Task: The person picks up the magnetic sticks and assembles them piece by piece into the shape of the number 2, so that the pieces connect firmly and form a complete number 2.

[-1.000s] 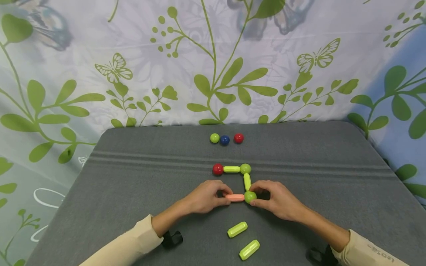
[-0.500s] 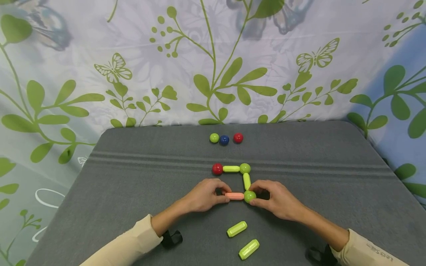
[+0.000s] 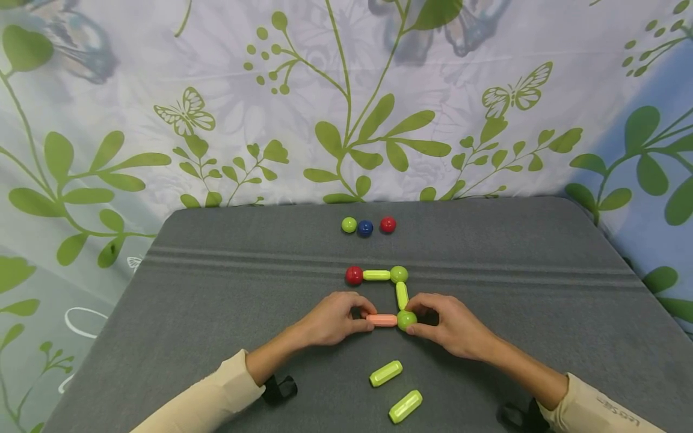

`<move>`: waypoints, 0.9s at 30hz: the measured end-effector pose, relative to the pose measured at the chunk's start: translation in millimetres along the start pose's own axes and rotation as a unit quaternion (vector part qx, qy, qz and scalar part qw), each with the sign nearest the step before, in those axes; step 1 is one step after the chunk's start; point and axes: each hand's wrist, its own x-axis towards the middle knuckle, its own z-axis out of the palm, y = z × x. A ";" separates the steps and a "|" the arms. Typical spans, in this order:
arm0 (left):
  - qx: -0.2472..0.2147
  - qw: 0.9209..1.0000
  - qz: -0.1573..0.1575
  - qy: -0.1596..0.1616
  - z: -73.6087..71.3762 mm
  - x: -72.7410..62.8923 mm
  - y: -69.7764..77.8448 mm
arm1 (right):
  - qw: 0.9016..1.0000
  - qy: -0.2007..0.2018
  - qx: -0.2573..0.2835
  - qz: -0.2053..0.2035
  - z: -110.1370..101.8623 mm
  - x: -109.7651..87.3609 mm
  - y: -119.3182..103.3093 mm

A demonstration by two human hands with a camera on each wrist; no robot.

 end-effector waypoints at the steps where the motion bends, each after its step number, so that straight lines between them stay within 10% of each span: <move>1: 0.001 1.000 0.000 0.000 -0.1 -0.3 0.1 | 1.000 0.000 0.000 0.000 0.0 0.1 0.0; 19: -0.057 0.998 -0.006 0.024 -6.6 3.0 -5.7 | 1.000 0.003 -0.005 0.001 -0.3 -0.5 0.7; 27: -0.133 0.985 -0.038 0.101 -33.0 12.1 -14.8 | 1.000 0.003 -0.006 0.002 0.3 -0.1 0.7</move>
